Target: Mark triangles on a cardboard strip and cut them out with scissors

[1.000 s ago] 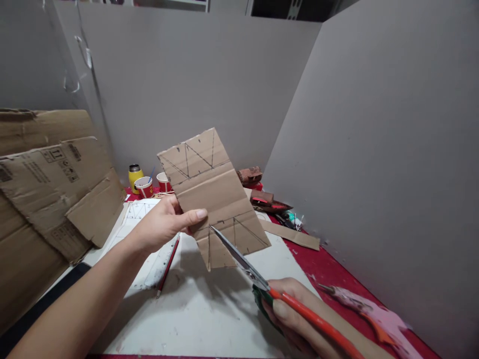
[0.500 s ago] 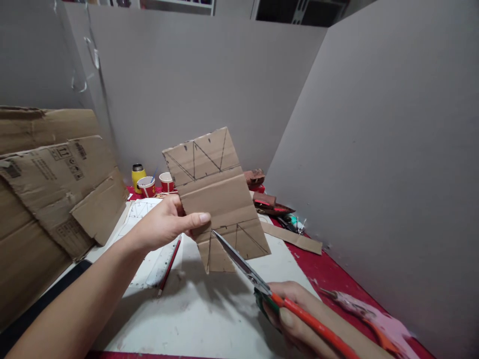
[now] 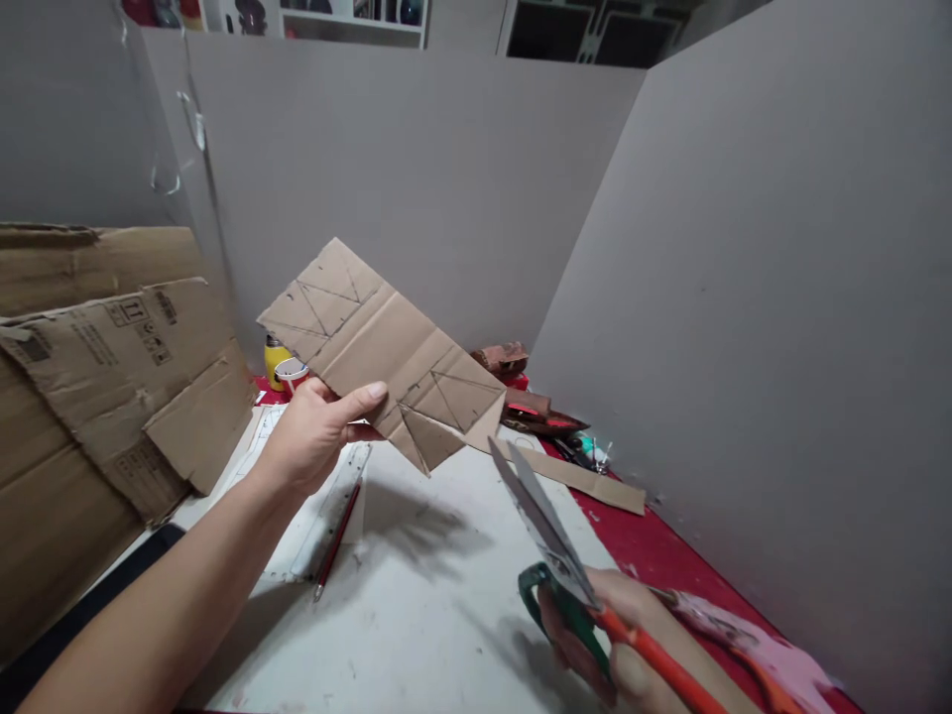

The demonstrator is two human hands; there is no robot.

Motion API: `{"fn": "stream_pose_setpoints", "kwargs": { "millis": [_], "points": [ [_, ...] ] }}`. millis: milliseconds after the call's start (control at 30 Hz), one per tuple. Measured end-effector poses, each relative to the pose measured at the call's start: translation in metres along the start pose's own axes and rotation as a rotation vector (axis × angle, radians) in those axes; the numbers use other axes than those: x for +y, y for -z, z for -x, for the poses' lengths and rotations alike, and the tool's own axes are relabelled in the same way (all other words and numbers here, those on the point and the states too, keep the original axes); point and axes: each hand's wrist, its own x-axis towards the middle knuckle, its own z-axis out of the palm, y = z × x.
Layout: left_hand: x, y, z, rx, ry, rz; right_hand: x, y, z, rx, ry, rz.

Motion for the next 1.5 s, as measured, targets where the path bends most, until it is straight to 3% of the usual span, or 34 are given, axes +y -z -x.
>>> {"fn": "stream_pose_setpoints", "kwargs": {
  "millis": [100, 233, 500, 767, 933, 1500],
  "points": [
    [-0.004, 0.001, 0.0, -0.023, -0.008, -0.002, 0.009, -0.006, -0.005, -0.044, 0.006, 0.026],
    [-0.011, 0.003, 0.003, 0.033, 0.001, -0.007, 0.016, -0.013, -0.015, -0.163, -0.01, -0.036],
    [-0.016, -0.014, 0.016, -0.051, -0.006, -0.012, 0.016, 0.0, -0.017, -0.218, -0.05, -0.018],
    [-0.017, -0.021, 0.022, -0.067, 0.063, 0.059, 0.015, -0.002, -0.018, -0.19, -0.049, 0.007],
    [-0.019, -0.026, 0.027, -0.147, 0.127, 0.091, 0.021, -0.003, -0.018, -0.186, -0.038, -0.028],
    [-0.026, -0.03, 0.036, -0.056, 0.225, 0.225, 0.043, -0.015, -0.018, -0.075, 0.061, -0.029]
  ]
}}
